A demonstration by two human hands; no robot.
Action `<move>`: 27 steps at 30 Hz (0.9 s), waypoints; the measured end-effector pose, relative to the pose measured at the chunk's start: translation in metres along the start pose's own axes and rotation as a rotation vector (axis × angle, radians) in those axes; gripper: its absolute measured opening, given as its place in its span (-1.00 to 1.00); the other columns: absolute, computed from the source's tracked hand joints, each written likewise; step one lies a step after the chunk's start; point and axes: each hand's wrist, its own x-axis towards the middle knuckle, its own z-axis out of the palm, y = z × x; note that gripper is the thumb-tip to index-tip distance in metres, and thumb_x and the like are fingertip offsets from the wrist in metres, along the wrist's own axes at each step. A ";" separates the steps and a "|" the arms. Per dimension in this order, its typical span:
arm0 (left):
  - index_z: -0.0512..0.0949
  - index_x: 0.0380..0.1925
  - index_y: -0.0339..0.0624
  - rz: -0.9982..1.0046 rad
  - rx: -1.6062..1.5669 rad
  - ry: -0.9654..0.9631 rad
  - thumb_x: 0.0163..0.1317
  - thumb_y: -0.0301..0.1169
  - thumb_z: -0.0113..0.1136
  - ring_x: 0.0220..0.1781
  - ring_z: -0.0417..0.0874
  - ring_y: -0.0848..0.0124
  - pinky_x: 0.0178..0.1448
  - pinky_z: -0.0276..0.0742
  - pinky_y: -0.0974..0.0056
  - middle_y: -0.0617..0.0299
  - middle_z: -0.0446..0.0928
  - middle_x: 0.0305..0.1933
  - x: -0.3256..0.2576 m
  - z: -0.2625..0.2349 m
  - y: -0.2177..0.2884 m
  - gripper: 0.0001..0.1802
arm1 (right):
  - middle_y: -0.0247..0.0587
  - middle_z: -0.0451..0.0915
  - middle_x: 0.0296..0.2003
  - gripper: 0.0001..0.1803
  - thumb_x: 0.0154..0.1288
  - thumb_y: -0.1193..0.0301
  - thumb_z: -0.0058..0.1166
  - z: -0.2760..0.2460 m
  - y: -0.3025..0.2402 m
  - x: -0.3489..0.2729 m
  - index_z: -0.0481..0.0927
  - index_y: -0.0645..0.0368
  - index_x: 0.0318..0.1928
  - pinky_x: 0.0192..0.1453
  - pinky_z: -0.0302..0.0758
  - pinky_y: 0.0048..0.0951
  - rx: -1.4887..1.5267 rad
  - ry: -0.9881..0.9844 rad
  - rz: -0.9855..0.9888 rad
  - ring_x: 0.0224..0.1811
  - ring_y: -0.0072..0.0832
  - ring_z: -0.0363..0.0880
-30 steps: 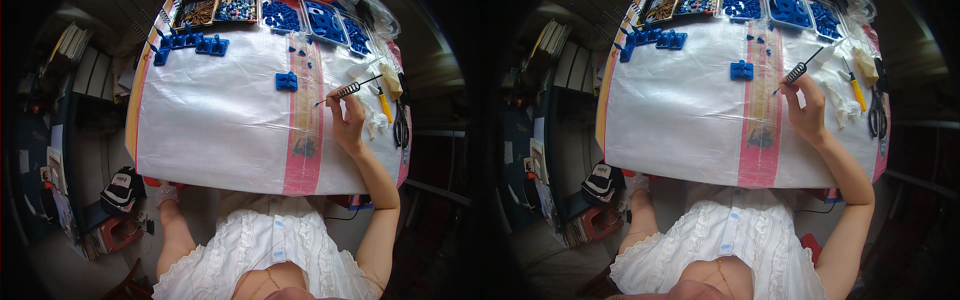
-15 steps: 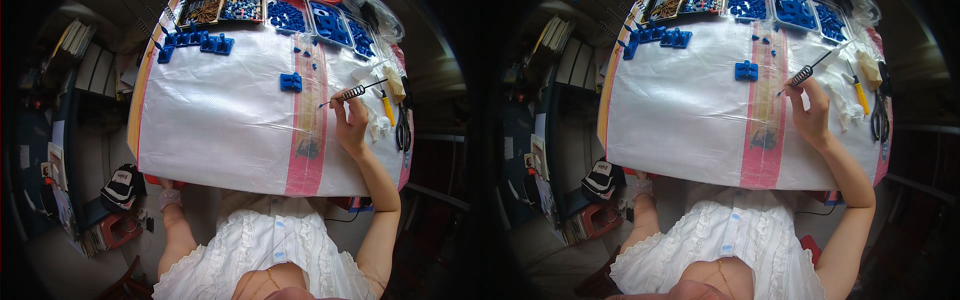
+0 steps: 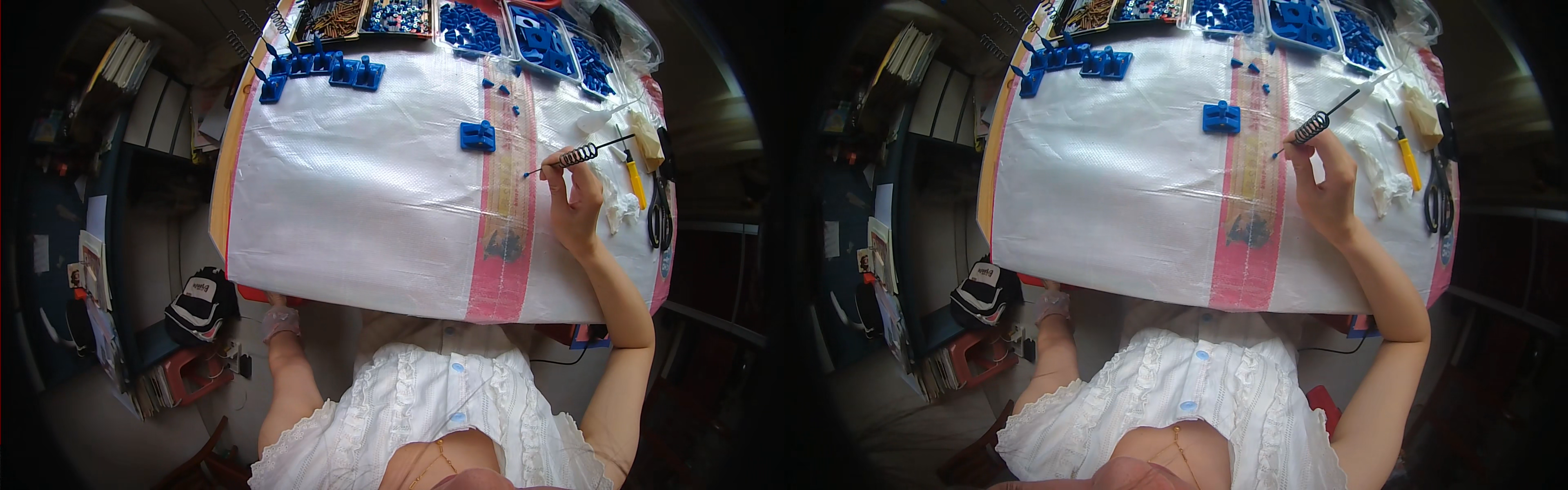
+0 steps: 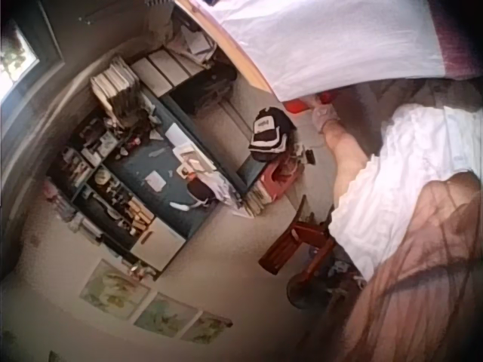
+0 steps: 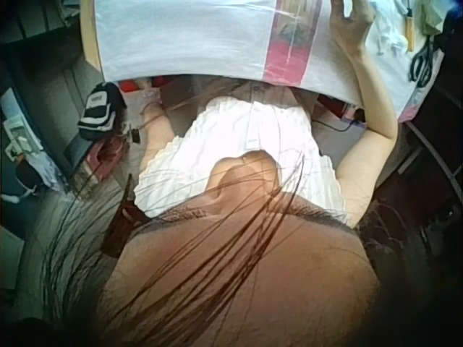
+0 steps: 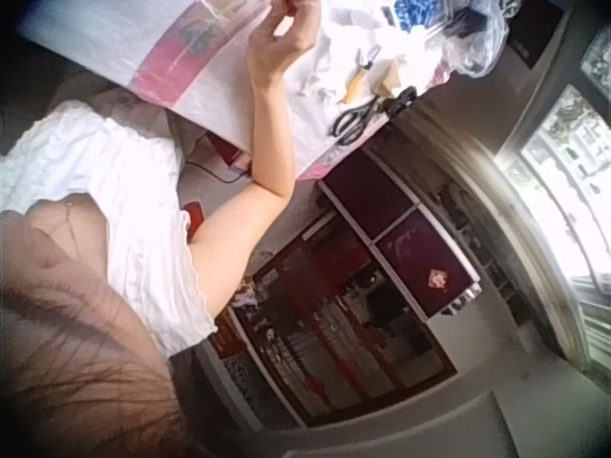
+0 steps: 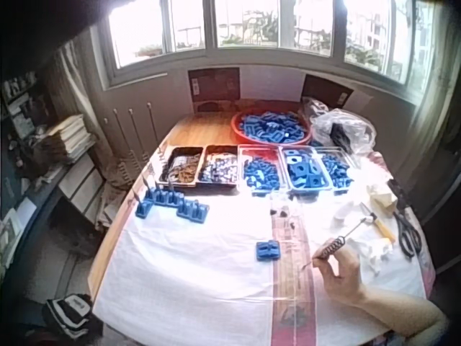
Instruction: The recorder is assembling small blue plastic housings with internal metal components, likely for electrical or lighting fixtures.
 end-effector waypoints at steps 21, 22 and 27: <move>0.64 0.03 -0.06 -0.022 -0.086 0.016 0.33 -0.18 0.08 0.22 0.60 0.06 0.22 0.56 0.03 0.00 0.57 0.18 -0.008 -0.007 0.007 -0.63 | -0.22 0.59 -0.43 -0.88 0.22 0.66 0.18 -0.001 -0.002 0.001 0.58 0.29 -0.23 -0.27 0.48 -0.47 0.002 -0.006 -0.002 -0.41 -0.47 0.54; 0.64 0.03 -0.06 -0.013 -0.078 0.023 0.33 -0.18 0.07 0.22 0.59 0.06 0.23 0.56 0.03 0.00 0.57 0.18 -0.009 -0.007 0.007 -0.63 | -0.22 0.59 -0.43 -0.88 0.22 0.66 0.18 0.000 -0.001 0.001 0.58 0.29 -0.23 -0.27 0.48 -0.47 0.007 -0.006 -0.001 -0.41 -0.47 0.54; 0.63 0.03 -0.12 -0.024 -0.118 0.022 0.33 -0.19 0.06 0.22 0.59 0.06 0.22 0.56 0.04 -0.02 0.58 0.17 -0.009 -0.005 0.005 -0.62 | -0.22 0.59 -0.42 -0.87 0.21 0.66 0.18 0.000 -0.001 0.000 0.58 0.28 -0.22 -0.27 0.48 -0.47 0.013 -0.006 0.002 -0.41 -0.47 0.54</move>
